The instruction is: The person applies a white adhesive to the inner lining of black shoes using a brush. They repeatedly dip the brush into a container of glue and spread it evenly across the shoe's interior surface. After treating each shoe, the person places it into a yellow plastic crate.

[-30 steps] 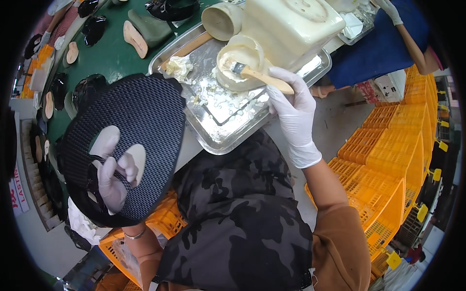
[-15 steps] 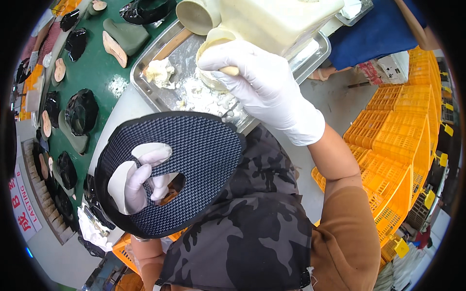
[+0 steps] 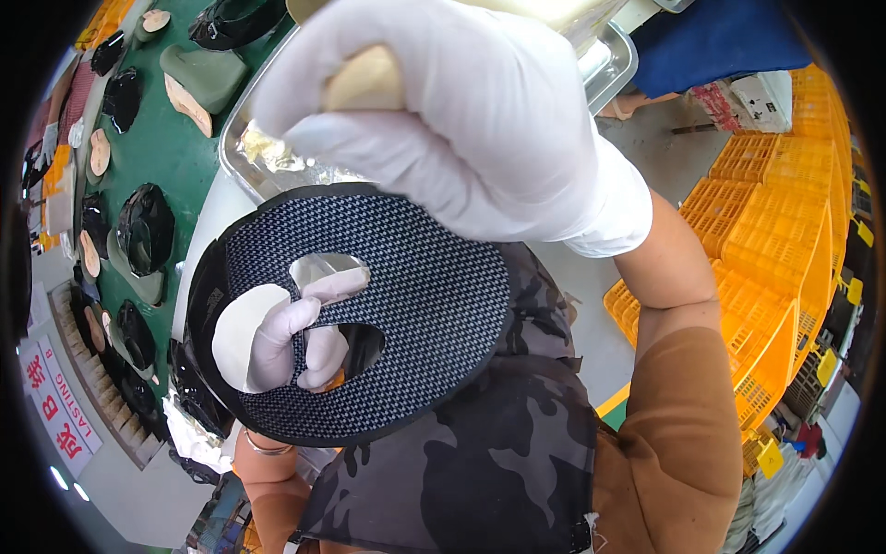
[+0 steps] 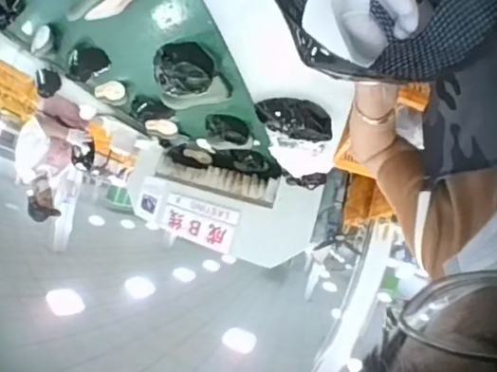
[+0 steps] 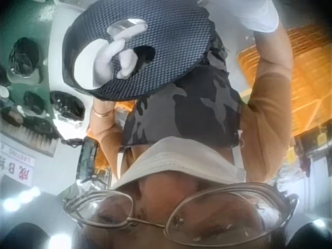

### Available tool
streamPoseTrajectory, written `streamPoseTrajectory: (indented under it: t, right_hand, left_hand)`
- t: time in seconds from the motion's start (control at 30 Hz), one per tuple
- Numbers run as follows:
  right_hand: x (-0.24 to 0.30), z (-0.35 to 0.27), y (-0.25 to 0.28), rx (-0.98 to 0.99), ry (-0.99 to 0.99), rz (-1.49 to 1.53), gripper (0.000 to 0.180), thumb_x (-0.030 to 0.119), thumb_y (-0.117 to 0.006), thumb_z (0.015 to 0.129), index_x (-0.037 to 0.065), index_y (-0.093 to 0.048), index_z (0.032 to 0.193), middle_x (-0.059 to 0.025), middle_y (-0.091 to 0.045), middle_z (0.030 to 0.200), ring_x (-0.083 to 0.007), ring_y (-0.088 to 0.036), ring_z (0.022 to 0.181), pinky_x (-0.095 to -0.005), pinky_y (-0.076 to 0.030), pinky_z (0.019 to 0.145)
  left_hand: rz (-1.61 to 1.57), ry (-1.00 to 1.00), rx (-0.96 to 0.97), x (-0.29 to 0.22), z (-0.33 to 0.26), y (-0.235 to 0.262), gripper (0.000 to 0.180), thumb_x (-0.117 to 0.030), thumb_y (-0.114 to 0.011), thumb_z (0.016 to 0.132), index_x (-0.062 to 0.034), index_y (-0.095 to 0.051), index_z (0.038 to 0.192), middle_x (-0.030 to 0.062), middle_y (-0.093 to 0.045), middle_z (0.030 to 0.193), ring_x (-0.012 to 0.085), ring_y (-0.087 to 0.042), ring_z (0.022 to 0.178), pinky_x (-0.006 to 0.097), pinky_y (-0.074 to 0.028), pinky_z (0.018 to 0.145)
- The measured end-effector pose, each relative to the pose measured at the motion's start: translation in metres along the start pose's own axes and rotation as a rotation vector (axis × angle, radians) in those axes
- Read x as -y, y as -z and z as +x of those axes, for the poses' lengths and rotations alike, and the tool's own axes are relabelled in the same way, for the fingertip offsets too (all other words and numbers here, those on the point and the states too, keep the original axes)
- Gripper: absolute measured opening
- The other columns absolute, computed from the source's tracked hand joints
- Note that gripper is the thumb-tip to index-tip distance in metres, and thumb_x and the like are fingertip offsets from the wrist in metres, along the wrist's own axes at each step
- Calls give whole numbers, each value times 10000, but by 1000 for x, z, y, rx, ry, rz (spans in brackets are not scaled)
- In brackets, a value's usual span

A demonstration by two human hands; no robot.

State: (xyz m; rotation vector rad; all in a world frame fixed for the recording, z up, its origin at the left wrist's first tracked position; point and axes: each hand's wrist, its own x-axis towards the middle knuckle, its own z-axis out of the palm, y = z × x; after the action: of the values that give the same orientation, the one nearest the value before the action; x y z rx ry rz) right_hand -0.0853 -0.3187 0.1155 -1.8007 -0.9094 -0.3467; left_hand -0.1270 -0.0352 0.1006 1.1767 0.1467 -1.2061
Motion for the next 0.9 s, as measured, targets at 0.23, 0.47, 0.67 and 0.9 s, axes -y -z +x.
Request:
streamPoseTrajectory:
  t: [0.23, 0.47, 0.67, 0.9]
  right_hand:
    - [7, 26, -6, 216, 156, -363, 200, 73, -544, 793, -2, -555, 977, -148, -616, 907, -189, -605, 761, -286, -480, 672]
    - [3, 20, -27, 201, 199, -622, 233, 116, -621, 737, 34, -582, 952, -92, -613, 861, -187, -601, 743, -291, -472, 648]
    - [16, 10, -11, 324, 18, -476, 231, 76, -635, 721, 0, -595, 936, -113, -618, 836, -202, -605, 759, -311, -466, 653]
    - [3, 14, -17, -79, 231, 274, 220, -39, -607, 701, -87, -578, 913, -217, -614, 845, -295, -612, 751, -347, -490, 661]
  left_hand:
    - [-96, 35, -140, 17, 9, -9, 476, -243, -257, 926, 127, -410, 1184, 5, -398, 416, 84, -354, 365, 177, -331, 435]
    - [-84, 64, 43, -2, 11, -17, 362, -191, -330, 897, 120, -479, 1005, 23, -403, 402, 108, -368, 357, 193, -327, 430]
    - [-10, 5, -61, -3, -2, -19, 421, -197, -310, 884, 67, -484, 1161, 23, -395, 416, 93, -335, 357, 203, -292, 408]
    - [21, -50, -36, 8, 2, -17, 467, -220, -258, 909, 70, -372, 1257, 2, -368, 399, 79, -329, 341, 185, -271, 374]
